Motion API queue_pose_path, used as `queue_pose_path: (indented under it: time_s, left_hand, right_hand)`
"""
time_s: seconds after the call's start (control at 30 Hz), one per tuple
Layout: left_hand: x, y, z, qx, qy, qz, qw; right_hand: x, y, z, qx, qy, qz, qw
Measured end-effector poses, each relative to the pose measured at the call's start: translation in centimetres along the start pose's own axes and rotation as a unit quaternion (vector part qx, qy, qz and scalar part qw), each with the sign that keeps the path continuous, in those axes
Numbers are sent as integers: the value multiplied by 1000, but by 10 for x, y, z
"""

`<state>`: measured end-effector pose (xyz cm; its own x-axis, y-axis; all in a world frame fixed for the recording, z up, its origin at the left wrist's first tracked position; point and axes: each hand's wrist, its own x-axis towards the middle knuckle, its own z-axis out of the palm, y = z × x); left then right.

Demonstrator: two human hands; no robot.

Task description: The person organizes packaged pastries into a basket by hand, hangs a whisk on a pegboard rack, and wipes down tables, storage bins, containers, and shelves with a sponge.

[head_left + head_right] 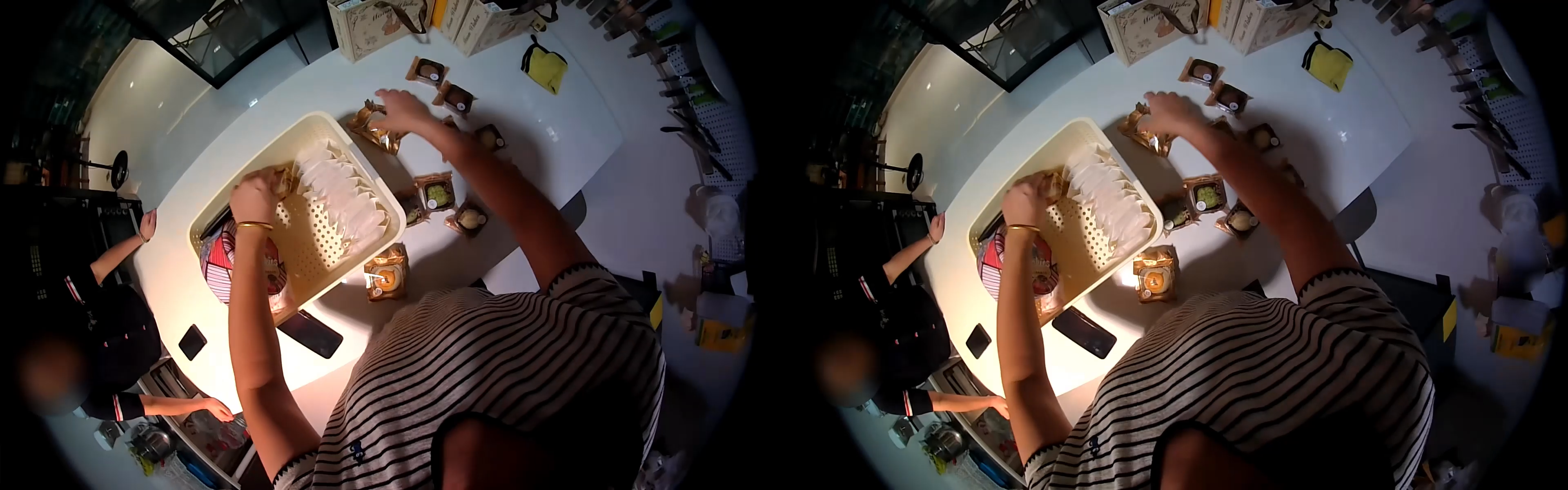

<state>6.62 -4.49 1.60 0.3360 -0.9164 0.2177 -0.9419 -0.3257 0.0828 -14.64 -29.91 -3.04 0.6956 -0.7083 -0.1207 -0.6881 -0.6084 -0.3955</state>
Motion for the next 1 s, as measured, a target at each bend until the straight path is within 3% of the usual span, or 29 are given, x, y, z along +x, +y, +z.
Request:
queue_pose_path:
  time_s: [0.07, 0.13, 0.2, 0.27, 0.37, 0.4, 0.47, 0.53, 0.57, 0.6, 0.63, 0.67, 0.73, 0.77, 0.8, 0.83, 0.9, 0.93, 1.0]
  left_hand:
    - [1, 0, 5, 67, -18, 11, 998]
    - [2, 7, -5, 81, -82, -52, 992]
    - [0, 5, -8, 92, -71, -44, 992]
    - [1, 10, -17, -27, -32, -84, 996]
    - [5, -4, 14, -4, -12, -52, 999]
    - [3, -6, 21, 15, -14, -24, 999]
    - [1, -5, 12, 31, -19, -22, 999]
    - [3, -3, -13, 49, -27, -6, 998]
    - [2, 1, -32, -85, 35, -66, 994]
    - [2, 3, -48, -218, 97, -122, 963]
    - [3, 2, -56, -440, 76, -190, 874]
    - [1, 3, -68, -440, 73, -188, 875]
    - [-5, 5, -90, -492, -149, -228, 827]
    - [-14, -10, -61, -504, -127, -164, 838]
    - [-18, -12, -58, -510, -136, -162, 834]
    - [-21, -9, -55, -446, -126, -146, 874]
    - [-21, -3, -55, -334, -114, -96, 931]
    - [-22, -1, -49, -341, -116, -96, 928]
    - [-27, -1, -31, -180, -39, 49, 982]
  right_hand:
    - [-2, -15, 12, -28, -25, -3, 999]
    - [-5, -20, 23, -54, -56, -6, 997]
    - [-8, -21, 30, -64, -42, 15, 997]
    - [-1, -6, 35, -8, 39, -8, 999]
    - [-6, -17, -10, 114, 138, 15, 984]
    - [-13, -22, -22, 131, 245, -67, 958]
    - [-52, -74, -72, 244, 225, -80, 940]
    - [-69, -106, -66, 319, 194, -173, 911]
    - [-79, -125, -62, 291, 191, -220, 911]
    - [-94, -153, -77, 257, 40, -151, 954]
    - [-91, -161, -43, 224, 111, -211, 945]
    - [-94, -177, -42, 247, -24, -145, 958]
    - [-92, -193, -22, 222, -40, -139, 964]
    - [-93, -197, -17, 212, -44, -156, 964]
    - [-97, -196, -12, 199, -50, -169, 964]
    - [-100, -190, 0, 193, -54, -157, 967]
    - [-104, -175, 16, 135, 110, -287, 942]
    - [-108, -165, 16, 130, 106, -284, 944]
    - [-123, -138, 6, 199, 27, -365, 909]
